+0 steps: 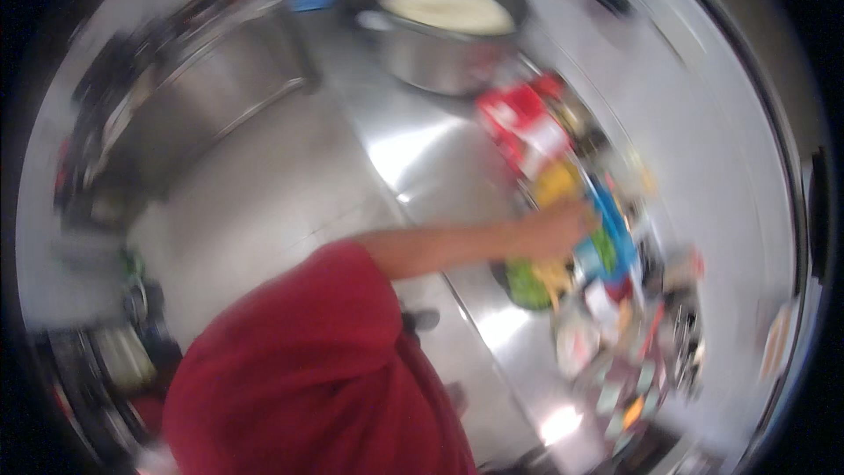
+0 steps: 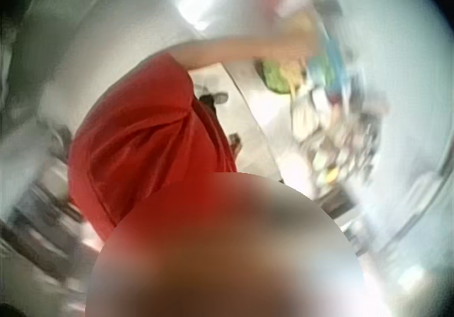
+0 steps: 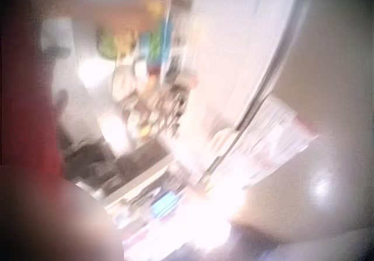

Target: The person scoops rice into a bowl, then uses tongs to place fried tempura pieces on top. They add shredded lettuce and sprinkle seasoning from a shaker. Finally, they place the bowl on a tray with a napkin and chopsticks.

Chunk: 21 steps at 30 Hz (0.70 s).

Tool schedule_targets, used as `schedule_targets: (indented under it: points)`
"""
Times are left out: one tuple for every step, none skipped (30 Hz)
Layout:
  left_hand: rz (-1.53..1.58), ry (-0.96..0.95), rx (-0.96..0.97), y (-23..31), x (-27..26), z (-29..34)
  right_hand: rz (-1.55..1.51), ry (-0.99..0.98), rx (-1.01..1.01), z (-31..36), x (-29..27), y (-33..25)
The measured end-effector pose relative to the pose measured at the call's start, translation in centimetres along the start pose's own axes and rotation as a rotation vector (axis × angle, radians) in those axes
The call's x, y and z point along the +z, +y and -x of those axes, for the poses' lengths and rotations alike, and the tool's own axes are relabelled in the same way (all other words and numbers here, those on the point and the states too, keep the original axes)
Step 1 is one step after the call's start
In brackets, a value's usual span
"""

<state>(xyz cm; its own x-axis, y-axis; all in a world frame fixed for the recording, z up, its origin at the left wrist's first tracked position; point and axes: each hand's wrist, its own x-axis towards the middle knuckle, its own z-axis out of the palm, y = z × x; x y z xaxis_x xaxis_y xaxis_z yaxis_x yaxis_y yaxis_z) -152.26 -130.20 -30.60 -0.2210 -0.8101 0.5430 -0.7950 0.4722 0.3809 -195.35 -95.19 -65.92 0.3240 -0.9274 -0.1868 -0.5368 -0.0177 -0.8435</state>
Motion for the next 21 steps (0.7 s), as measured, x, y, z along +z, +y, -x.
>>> schedule_targets:
  points:
    - [-0.044, -0.008, -0.05, -0.7, -2.2, 4.8, -0.279, -0.099, 0.304, -5.2, 0.9, -2.9]
    - [-0.146, 0.083, -0.017, -1.2, -5.0, 10.2, -0.396, -0.172, 0.516, -10.2, 1.2, -5.7]
    - [-0.094, -0.141, -0.177, -0.7, -10.3, 14.2, -0.386, -0.235, 0.576, -15.0, 2.2, -8.4]
    - [-0.12, -0.148, -0.295, -1.5, -13.2, 20.1, -0.336, -0.317, 0.554, -19.9, 4.2, -11.5]
    - [-0.127, -0.152, -0.39, -2.7, -15.1, 25.9, -0.28, -0.379, 0.509, -24.2, 6.5, -14.8]
    - [-0.093, -0.277, -0.601, -3.9, -17.8, 31.7, -0.229, -0.452, 0.457, -27.8, 10.2, -18.4]
    - [-0.091, -0.352, -0.839, -4.7, -19.2, 38.2, -0.179, -0.523, 0.41, -30.6, 14.3, -22.1]
    - [-0.143, -0.337, -0.961, -6.2, -19.6, 46.3, -0.131, -0.591, 0.351, -33.2, 18.7, -25.8]
    - [-0.157, -0.357, -1.141, -5.7, -22.9, 49.9, -0.102, -0.618, 0.313, -35.2, 22.3, -28.9]
    - [-0.181, -0.385, -1.331, -5.0, -27.3, 53.5, -0.082, -0.654, 0.279, -36.7, 26.4, -31.9]
    - [-0.182, -0.343, -1.441, -4.9, -30.3, 57.7, -0.042, -0.697, 0.246, -37.7, 30.2, -34.9]
    - [-0.181, -0.296, -1.548, -5.2, -33.6, 61.6, -0.002, -0.742, 0.213, -38.4, 34.2, -38.1]
    - [-0.259, -0.139, -1.652, -5.5, -35.9, 64.9, 0.041, -0.782, 0.19, -38.8, 37.9, -41.2]
    - [-0.306, 0.106, -1.688, -6.0, -38.3, 67.6, 0.087, -0.806, 0.175, -39.0, 40.7, -44.0]
    - [-0.379, 0.334, -1.714, -6.4, -40.9, 71.4, 0.122, -0.845, 0.168, -38.5, 44.5, -46.2]
    - [-0.215, 0.656, -1.703, -6.7, -42.2, 75.0, 0.162, -0.879, 0.17, -37.7, 48.4, -48.2]
    - [-0.052, 0.985, -1.641, -7.7, -43.1, 78.2, 0.21, -0.907, 0.165, -37.6, 51.9, -50.5]
    - [0.099, 1.303, -1.569, -8.0, -43.5, 81.8, 0.264, -0.96, 0.182, -36.8, 55.8, -51.5]
    - [0.187, 1.433, -1.659, -7.9, -43.4, 85.2, 0.323, -1.012, 0.183, -36.5, 59.8, -52.8]
    - [0.304, 1.544, -1.722, -8.3, -42.4, 88.1, 0.37, -1.042, 0.185, -36.0, 62.9, -54.0]
    - [0.435, 1.653, -1.764, -8.8, -41.0, 91.0, 0.396, -1.071, 0.162, -36.1, 66.3, -55.4]
